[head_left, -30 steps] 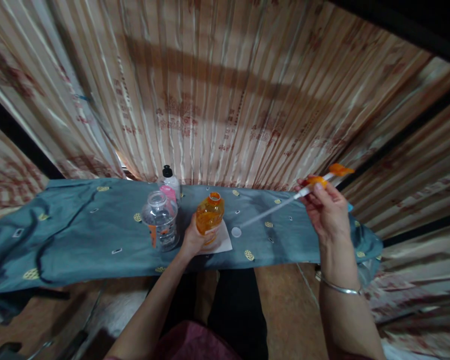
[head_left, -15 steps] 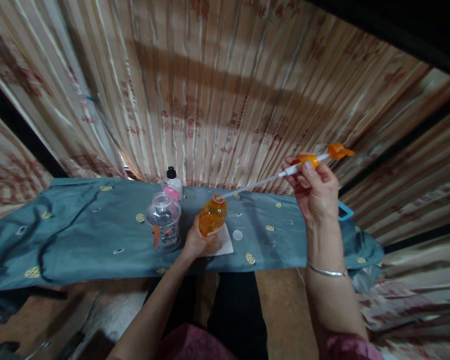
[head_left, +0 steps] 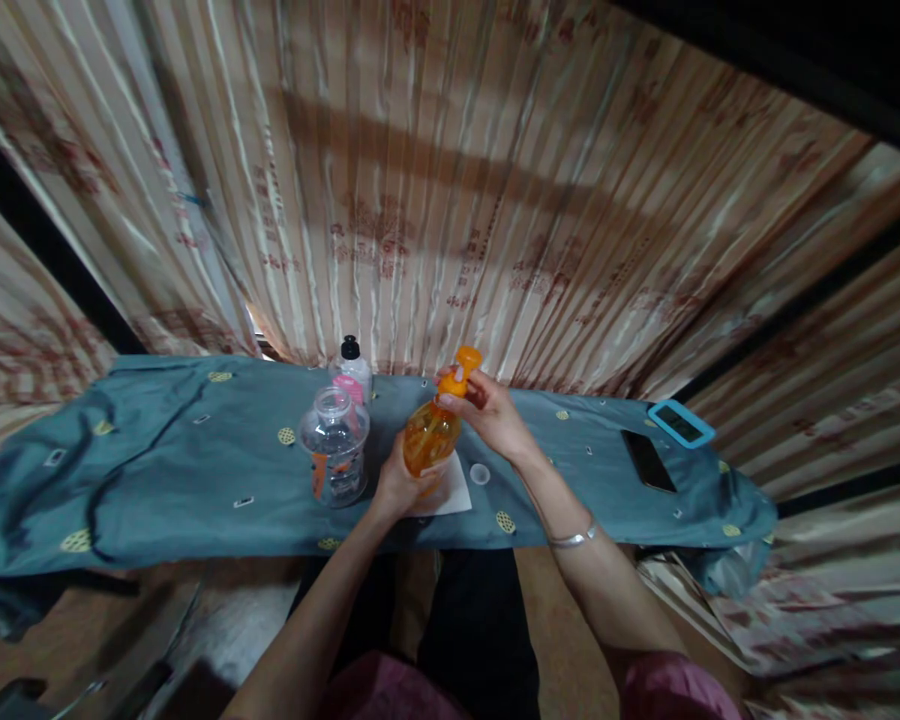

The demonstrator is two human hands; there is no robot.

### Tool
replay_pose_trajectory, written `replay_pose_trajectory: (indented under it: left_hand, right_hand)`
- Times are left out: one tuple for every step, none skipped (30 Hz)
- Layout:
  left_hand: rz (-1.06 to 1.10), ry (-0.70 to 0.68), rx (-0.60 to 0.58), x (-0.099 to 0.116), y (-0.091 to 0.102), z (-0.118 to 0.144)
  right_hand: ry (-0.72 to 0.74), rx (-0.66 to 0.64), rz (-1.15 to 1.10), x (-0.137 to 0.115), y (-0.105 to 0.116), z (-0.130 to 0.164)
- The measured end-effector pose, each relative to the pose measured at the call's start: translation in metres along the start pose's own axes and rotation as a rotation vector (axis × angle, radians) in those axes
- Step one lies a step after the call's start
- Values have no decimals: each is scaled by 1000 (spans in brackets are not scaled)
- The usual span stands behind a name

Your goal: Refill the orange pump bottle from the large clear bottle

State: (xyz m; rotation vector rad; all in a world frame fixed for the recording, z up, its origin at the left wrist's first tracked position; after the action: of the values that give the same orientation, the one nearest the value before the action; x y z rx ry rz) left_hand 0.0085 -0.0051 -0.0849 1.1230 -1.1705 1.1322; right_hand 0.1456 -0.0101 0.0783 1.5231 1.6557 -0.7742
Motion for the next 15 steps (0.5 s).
replay_pose_trajectory:
  left_hand:
    - [7, 7, -6, -1, 0, 0]
    - [16, 11, -8, -2, -1, -1]
    - [24, 10, -11, -3, -1, -1]
    - [30, 6, -15, -4, -1, -1]
    - [34, 1, -19, -4, -1, -1]
    - [35, -2, -24, -4, -1, -1]
    - [34, -2, -30, -4, -1, -1]
    - [33, 0, -31, -3, -1, -1]
    - [33, 3, -29, -3, -1, 0]
    - [34, 6, -26, -2, -1, 0]
    - [36, 5, -22, -1, -1, 1]
    - [38, 2, -20, 0, 0, 1]
    - [37, -1, -20, 1, 0, 2]
    - [29, -1, -20, 2, 0, 2]
    - [14, 1, -19, 2, 0, 2]
  right_hand:
    - [-21, -2, -8, 8, -1, 3]
    - [-30, -6, -13, 13, 0, 5]
    - [-30, -20, -11, 17, 0, 7]
    - [-20, -31, -3, 19, 1, 8]
    - [-8, -42, 5, 20, 2, 9]
    - [2, -53, 14, 21, 2, 9]
    - [10, -60, 21, 20, 3, 9]
    - [15, -65, 25, 20, 3, 9]
    - [17, -71, 29, 20, 3, 8]
    - [21, -80, 33, 19, 2, 7]
    - [24, -89, 39, 19, 2, 7]
    - [25, -98, 45, 19, 2, 6]
    - [24, -103, 51, 20, 2, 6]
    - [24, -105, 56, 20, 2, 6]
    - [23, -104, 62, 21, 1, 7]
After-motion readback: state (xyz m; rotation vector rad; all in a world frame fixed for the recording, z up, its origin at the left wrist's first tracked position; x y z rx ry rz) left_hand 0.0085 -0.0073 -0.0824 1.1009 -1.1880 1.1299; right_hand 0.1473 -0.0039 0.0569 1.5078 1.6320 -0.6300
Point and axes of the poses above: each hand's wrist, its own z-axis away from the middle knuckle, its own y-axis out of the back of the hand, x = y × z, the point moved 3 cm from there along -z, towards the middle knuckle, and after that the axes turned 12 degrees about y, right-handed, at the moved point
